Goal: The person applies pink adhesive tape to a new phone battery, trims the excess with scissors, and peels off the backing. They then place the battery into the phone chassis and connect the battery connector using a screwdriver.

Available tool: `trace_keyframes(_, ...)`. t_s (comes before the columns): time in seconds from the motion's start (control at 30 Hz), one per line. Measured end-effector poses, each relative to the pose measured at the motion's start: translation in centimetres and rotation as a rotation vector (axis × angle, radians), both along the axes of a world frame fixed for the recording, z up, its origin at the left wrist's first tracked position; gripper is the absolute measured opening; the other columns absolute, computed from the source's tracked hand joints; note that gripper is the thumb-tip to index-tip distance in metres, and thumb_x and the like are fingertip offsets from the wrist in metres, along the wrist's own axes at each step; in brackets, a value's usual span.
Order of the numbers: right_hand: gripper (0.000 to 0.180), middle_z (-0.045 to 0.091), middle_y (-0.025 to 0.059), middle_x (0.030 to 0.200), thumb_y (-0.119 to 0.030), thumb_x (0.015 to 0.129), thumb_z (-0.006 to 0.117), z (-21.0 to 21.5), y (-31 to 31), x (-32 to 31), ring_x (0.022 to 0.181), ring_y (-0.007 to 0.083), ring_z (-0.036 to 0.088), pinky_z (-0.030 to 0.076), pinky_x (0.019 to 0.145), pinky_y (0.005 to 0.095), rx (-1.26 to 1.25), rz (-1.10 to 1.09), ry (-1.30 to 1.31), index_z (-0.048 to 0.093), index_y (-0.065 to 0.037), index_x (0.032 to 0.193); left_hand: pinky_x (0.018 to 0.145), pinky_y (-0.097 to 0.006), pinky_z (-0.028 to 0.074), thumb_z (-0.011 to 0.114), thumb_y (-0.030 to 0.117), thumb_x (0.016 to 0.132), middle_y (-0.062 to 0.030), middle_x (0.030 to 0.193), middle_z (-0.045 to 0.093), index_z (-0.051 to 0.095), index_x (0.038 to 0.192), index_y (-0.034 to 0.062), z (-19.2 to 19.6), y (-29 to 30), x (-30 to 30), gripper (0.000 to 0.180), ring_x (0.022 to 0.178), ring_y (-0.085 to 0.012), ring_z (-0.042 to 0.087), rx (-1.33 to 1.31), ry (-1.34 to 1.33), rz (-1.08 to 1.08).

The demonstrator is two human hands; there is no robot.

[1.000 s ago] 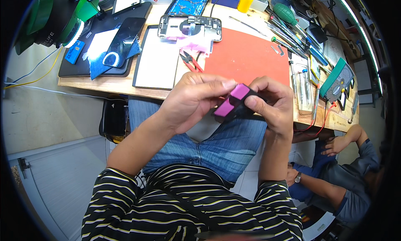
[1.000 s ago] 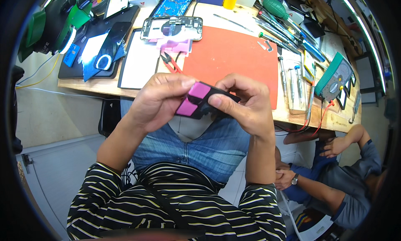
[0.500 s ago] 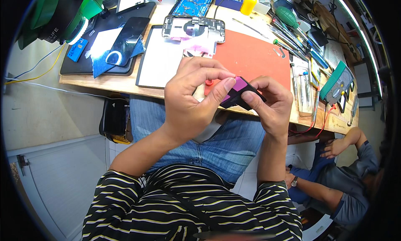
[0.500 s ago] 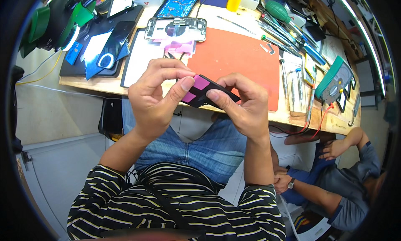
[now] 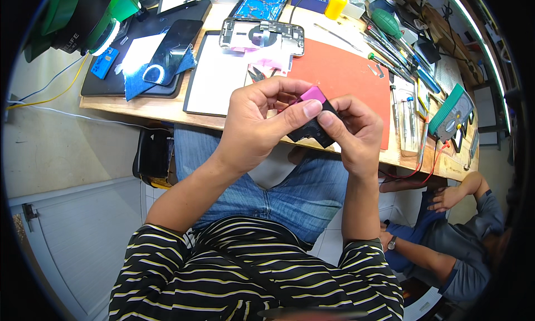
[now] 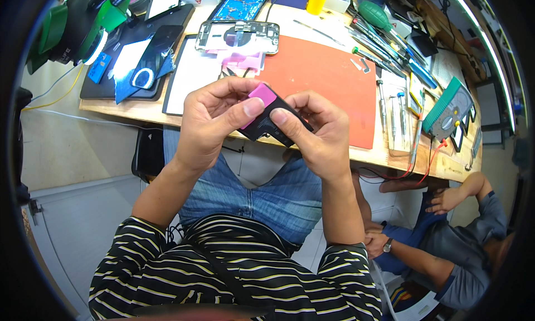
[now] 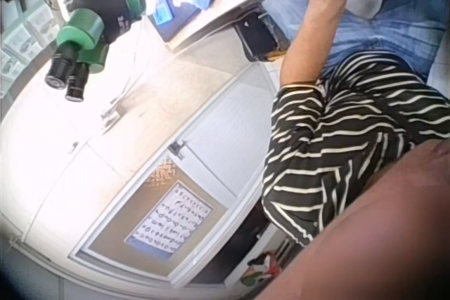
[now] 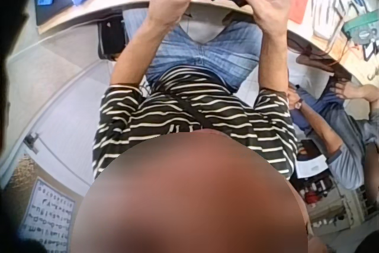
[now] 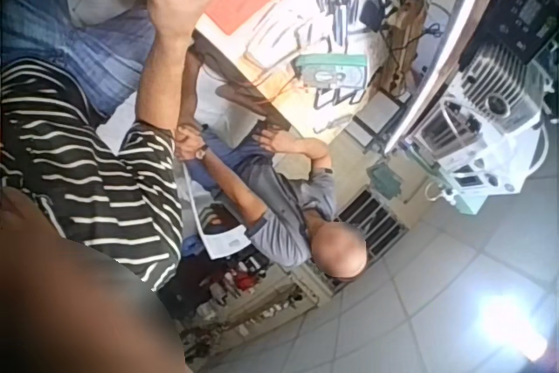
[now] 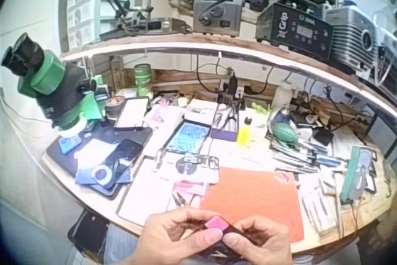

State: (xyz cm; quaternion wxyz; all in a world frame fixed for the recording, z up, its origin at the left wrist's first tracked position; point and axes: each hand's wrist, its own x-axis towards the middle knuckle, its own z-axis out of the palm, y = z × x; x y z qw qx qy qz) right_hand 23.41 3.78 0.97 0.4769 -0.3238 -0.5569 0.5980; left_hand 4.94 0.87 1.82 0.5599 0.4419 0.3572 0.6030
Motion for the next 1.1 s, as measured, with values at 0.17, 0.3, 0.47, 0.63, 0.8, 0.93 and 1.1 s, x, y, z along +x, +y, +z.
trace_keyframes(0.17,0.015,0.069,0.0038,0.086,-0.007,0.094,0.075,-0.2,-0.5,-0.4,0.076,0.0055,0.062,0.049,0.067,0.0194,0.059,-0.019,-0.088,0.068,0.005,0.1,0.068,-0.022,0.051,0.078,0.013,0.092,-0.0044,0.083,0.072,0.076,0.101,-0.0035,-0.3,0.4,-0.3,0.019,0.076,-0.0065,0.064,-0.02,0.121,0.059)
trace_keyframes(0.3,0.016,0.07,0.0046,0.084,-0.007,0.094,0.075,-0.4,-0.9,-0.8,0.074,0.006,0.063,0.05,0.066,0.0192,-0.03,-0.022,-0.033,0.068,0.006,0.1,0.059,-0.021,0.048,0.078,0.016,0.092,-0.0039,0.079,0.072,0.077,0.097,-0.0029,-0.5,0.5,-0.9,0.02,0.07,-0.0051,0.061,-0.073,0.109,0.031)
trace_keyframes(0.47,0.016,0.071,0.0057,0.085,-0.006,0.094,0.075,-0.5,-1.1,-1.1,0.073,0.006,0.064,0.051,0.065,0.0195,-0.051,-0.034,0.018,0.068,0.007,0.101,0.058,-0.02,0.047,0.078,0.018,0.093,-0.0037,0.079,0.071,0.077,0.096,-0.0029,-0.5,0.9,-1.7,0.021,0.069,-0.004,0.06,-0.038,0.15,-0.02)
trace_keyframes(0.63,0.015,0.072,0.0042,0.084,-0.008,0.094,0.075,-0.5,-0.7,-0.7,0.073,0.0052,0.064,0.05,0.065,0.0189,-0.086,-0.03,0.023,0.07,0.006,0.1,0.06,-0.02,0.047,0.078,0.018,0.093,-0.003,0.077,0.071,0.076,0.092,-0.0027,-0.7,1.0,-1.9,0.021,0.069,-0.0037,0.06,-0.064,0.05,-0.036)
trace_keyframes(0.8,0.018,0.071,0.0005,0.082,-0.013,0.093,0.078,0.1,0.1,1.4,0.075,0.0036,0.061,0.048,0.065,0.0206,-0.161,0.182,-0.226,0.074,0.003,0.099,0.061,-0.022,0.045,0.072,0.019,0.097,-0.0013,0.077,0.07,0.074,0.093,-0.0035,-1.2,0.1,-2.4,0.023,0.068,-0.0042,0.056,-0.053,0.302,-0.157)
trace_keyframes(0.93,0.02,0.071,-0.0002,0.082,-0.016,0.093,0.076,1.2,1.5,4.4,0.074,0.0069,0.061,0.049,0.066,0.024,-0.108,0.146,-0.482,0.075,0.003,0.098,0.068,-0.024,0.042,0.073,0.022,0.095,-0.0015,0.09,0.071,0.071,0.119,-0.001,-1.4,-0.6,-2.6,0.033,0.078,-0.0066,0.054,-0.052,0.518,-0.233)
trace_keyframes(1.1,0.021,0.072,0.0015,0.082,-0.016,0.096,0.073,0.4,5.2,5.4,0.074,0.006,0.062,0.051,0.067,0.0259,0.006,0.035,-0.579,0.075,0.004,0.101,0.078,-0.04,0.053,0.078,0.024,0.087,-0.0148,0.095,0.072,0.071,0.118,0.001,-1.8,1.4,-4.3,0.039,0.085,-0.0285,0.066,0.266,1.025,0.33)
